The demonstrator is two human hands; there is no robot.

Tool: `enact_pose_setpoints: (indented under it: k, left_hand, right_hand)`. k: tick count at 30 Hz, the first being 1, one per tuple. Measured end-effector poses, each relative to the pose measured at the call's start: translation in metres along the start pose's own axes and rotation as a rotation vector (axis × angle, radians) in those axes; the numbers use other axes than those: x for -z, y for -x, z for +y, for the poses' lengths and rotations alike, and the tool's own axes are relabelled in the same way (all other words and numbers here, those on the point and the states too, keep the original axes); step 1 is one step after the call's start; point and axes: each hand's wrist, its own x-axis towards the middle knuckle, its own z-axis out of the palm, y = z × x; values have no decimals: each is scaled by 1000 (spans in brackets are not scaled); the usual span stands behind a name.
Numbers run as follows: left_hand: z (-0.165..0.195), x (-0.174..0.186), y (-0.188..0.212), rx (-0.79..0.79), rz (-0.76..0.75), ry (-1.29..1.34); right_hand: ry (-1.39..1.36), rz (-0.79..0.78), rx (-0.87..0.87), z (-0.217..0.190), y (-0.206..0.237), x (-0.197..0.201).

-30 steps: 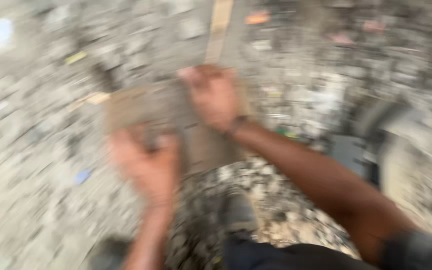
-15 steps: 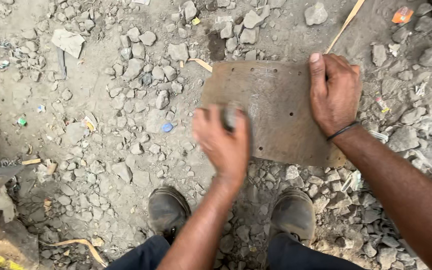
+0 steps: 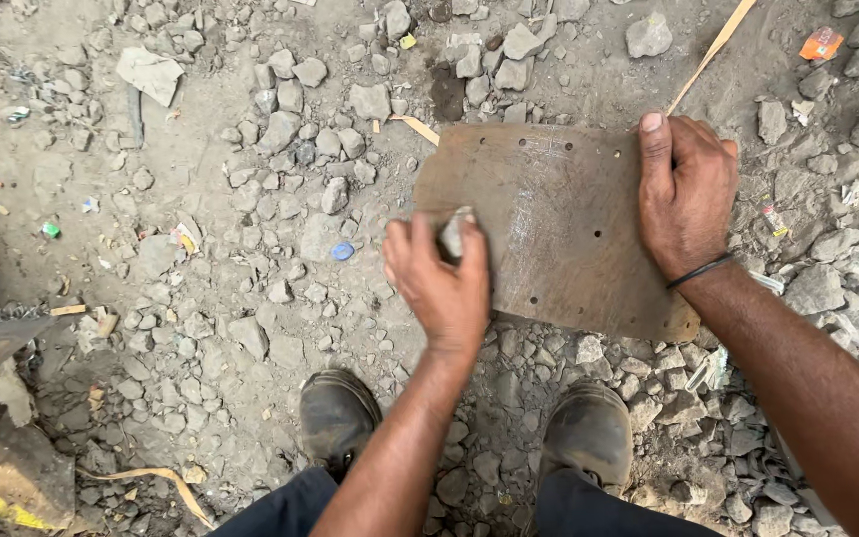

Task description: The person scrapes a curved metal plate with a small stone, holding the plate with one hand and rubbing the stone across the surface with the other. The person repeatedly repositions the plate and continues scraping different areas.

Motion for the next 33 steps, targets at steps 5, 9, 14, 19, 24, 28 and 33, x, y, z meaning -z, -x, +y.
enact_pose_setpoints:
  k: [5, 9, 14, 19, 24, 28, 33]
  left_hand:
    - [-21, -16, -46, 65, -7, 48]
    - [-37, -19, -93, 176, -94, 109]
    - [-34, 3, -44, 212, -123, 174]
    - [-54, -12, -55, 78, -68, 173]
    - [-77, -46, -113, 219, -236, 402]
    - [-81, -19, -87, 346, -308, 330]
    - [-83, 8, -45, 379, -262, 407]
  right_hand:
    - [13, -29, -49, 1, 1, -1]
    - [-20, -45, -91, 4, 0, -3]
    - [28, -36, -65, 5, -3, -4]
    - [37, -45, -61, 1, -2, -3]
    - [-2, -57, -119, -1, -2, -1]
    - [-1, -19, -8, 1, -3, -2]
    - [12, -14, -12, 8, -2, -5]
